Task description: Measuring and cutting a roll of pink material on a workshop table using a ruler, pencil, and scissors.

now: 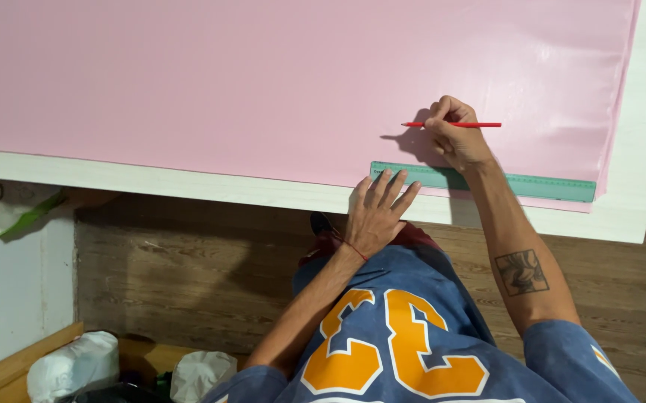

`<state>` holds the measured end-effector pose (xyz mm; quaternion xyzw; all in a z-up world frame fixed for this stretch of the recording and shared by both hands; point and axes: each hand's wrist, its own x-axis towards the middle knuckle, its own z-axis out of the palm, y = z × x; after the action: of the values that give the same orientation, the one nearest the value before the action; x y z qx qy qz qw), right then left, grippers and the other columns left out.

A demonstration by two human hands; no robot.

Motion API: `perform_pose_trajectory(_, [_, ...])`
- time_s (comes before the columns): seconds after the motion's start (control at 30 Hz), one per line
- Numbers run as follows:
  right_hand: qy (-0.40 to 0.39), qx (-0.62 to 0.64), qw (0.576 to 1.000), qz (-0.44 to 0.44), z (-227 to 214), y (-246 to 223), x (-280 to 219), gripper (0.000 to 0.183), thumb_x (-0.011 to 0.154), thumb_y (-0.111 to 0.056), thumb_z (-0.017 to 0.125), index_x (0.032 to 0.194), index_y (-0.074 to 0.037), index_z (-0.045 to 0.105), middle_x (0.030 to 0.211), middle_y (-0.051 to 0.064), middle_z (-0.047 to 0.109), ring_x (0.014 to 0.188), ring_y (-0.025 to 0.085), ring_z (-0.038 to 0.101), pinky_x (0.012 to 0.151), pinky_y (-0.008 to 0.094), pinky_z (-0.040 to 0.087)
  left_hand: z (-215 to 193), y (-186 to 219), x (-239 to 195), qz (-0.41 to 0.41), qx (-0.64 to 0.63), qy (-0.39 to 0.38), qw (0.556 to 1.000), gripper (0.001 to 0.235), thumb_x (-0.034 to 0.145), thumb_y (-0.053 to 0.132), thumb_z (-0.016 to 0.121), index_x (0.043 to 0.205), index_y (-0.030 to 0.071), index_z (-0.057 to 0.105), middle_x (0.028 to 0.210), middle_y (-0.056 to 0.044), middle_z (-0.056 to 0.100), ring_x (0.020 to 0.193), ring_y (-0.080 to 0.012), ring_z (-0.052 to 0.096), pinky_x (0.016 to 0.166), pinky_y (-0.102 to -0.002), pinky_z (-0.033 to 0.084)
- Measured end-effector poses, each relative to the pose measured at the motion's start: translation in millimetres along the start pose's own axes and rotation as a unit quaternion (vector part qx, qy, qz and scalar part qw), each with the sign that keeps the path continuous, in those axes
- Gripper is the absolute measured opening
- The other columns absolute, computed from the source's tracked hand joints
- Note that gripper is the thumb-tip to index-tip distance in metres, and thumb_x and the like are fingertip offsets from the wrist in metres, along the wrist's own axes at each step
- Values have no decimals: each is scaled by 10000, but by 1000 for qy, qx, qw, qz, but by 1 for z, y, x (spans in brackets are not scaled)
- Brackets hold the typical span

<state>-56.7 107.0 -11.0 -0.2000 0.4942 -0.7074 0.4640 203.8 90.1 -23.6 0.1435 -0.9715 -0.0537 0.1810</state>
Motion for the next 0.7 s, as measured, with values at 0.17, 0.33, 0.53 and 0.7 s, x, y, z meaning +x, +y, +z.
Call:
perform_pose_trajectory(0.17, [6, 23, 1000, 11, 0, -2, -3, 225, 911, 52, 733, 862, -68, 549, 723, 12, 521, 337, -7, 308, 324, 186, 326, -2, 1, -3, -4, 12, 3, 1000, 1131, 635, 462, 964, 1612, 274, 425, 1663, -124, 419, 1529, -352, 408, 1252, -621, 328])
perform_pose_trajectory(0.33, [19, 14, 1000, 15, 7, -9, -7, 228, 911, 43, 721, 838, -82, 546, 741, -13, 524, 349, -25, 322, 330, 168, 329, 1, -1, -4, -5, 1, 11, 1000, 1131, 623, 456, 972, 1604, 260, 446, 1665, -141, 417, 1526, -372, 409, 1247, -637, 320])
perform_pose_trajectory(0.53, [14, 32, 999, 18, 1, -3, -4, 224, 901, 45, 744, 838, -62, 558, 739, 7, 519, 329, -19, 309, 316, 178, 328, 1, 0, -5, -12, 3, 15, 1000, 1116, 612, 468, 971, 1587, 258, 470, 1634, -151, 448, 1504, -382, 433, 1238, -653, 330])
perform_pose_trajectory(0.7, [13, 33, 999, 22, 1, -3, -4, 238, 902, 47, 744, 833, -70, 550, 732, -10, 498, 335, -18, 304, 319, 176, 322, 0, 0, -4, -12, 7, 13, 1000, 1117, 614, 471, 974, 1586, 256, 469, 1635, -157, 446, 1503, -387, 436, 1236, -653, 336])
